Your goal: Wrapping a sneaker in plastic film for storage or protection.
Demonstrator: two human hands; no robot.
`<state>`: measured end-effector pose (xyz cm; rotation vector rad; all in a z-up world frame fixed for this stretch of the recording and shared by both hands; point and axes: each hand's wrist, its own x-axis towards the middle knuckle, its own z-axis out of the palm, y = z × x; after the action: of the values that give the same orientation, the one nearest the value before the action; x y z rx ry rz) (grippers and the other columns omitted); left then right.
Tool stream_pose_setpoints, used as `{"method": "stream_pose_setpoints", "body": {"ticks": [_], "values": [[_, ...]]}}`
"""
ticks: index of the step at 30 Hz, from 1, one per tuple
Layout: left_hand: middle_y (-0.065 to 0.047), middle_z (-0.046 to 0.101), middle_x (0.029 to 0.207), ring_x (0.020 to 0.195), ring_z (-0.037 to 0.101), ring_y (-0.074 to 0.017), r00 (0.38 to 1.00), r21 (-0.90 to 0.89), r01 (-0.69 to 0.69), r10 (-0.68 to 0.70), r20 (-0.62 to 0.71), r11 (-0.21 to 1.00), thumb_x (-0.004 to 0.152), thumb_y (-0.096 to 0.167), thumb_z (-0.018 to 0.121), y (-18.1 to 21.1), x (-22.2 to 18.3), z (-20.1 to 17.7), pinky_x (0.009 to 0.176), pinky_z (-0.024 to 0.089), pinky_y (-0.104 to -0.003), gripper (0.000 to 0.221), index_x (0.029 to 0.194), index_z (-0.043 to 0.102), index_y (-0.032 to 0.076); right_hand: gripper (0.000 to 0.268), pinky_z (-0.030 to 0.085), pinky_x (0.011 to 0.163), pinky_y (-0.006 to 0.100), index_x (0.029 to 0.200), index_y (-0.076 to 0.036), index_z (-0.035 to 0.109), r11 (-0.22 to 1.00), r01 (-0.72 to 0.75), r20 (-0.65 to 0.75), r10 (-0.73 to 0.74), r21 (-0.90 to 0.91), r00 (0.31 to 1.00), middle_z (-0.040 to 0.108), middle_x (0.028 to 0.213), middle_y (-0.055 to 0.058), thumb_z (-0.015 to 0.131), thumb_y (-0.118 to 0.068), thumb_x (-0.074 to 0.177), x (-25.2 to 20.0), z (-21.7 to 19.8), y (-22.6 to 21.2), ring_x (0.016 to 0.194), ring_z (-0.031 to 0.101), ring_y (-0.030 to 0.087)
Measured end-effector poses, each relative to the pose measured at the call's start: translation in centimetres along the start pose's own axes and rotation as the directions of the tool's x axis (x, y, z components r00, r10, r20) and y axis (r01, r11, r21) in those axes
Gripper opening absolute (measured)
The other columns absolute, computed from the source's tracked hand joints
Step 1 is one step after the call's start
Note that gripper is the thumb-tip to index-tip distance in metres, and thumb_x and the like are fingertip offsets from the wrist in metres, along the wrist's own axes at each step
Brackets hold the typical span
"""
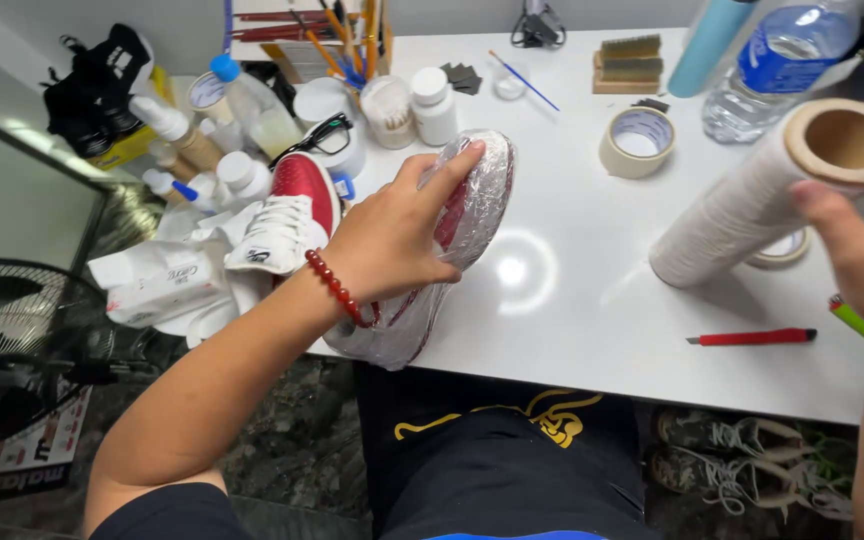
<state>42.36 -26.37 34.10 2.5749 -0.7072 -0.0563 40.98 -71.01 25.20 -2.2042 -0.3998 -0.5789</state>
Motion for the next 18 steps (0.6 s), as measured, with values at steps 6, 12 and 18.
{"method": "stream_pose_setpoints", "body": {"ticks": [6,12,18], "values": [[-0.019,0.049,0.132,0.097,0.068,-0.0408,0.978,0.21,0.025,-0.067,0.196,0.977,0.056,0.02,0.093,1.8,4.9,3.9,0.079,0.06,-0.048,0.125,0.159,0.021,0.034,0.079,0.06,0.101,0.04,0.144,0.005,0.049,0.934,0.072,-0.155,-0.134,-0.349,0.979,0.054,0.143,0.031,0.094,-0.01,0.081,2.0,1.0,-6.9,0.122,0.066,0.035],[-0.023,0.045,0.137,0.105,0.067,-0.0433,0.875,0.315,0.178,-0.296,0.382,0.932,0.057,0.025,0.097,1.4,8.6,6.2,0.087,0.058,-0.048,0.132,0.16,0.015,0.031,0.092,0.059,0.107,0.036,0.151,0.001,0.034,0.982,0.027,-0.202,-0.065,-0.185,0.977,0.06,0.138,0.017,0.099,-0.013,0.088,0.9,2.5,-3.7,0.123,0.068,0.028],[-0.031,0.04,0.144,0.119,0.059,-0.0432,0.712,0.396,0.323,-0.496,0.497,0.86,0.06,0.029,0.1,0.4,10.6,7.5,0.091,0.061,-0.045,0.128,0.157,0.018,0.011,0.096,0.05,0.117,0.033,0.162,-0.006,0.027,0.974,0.077,-0.24,-0.024,0.212,0.971,0.053,0.143,0.014,0.092,-0.01,0.093,1.9,3.2,-1.8,0.131,0.06,0.022]]}}
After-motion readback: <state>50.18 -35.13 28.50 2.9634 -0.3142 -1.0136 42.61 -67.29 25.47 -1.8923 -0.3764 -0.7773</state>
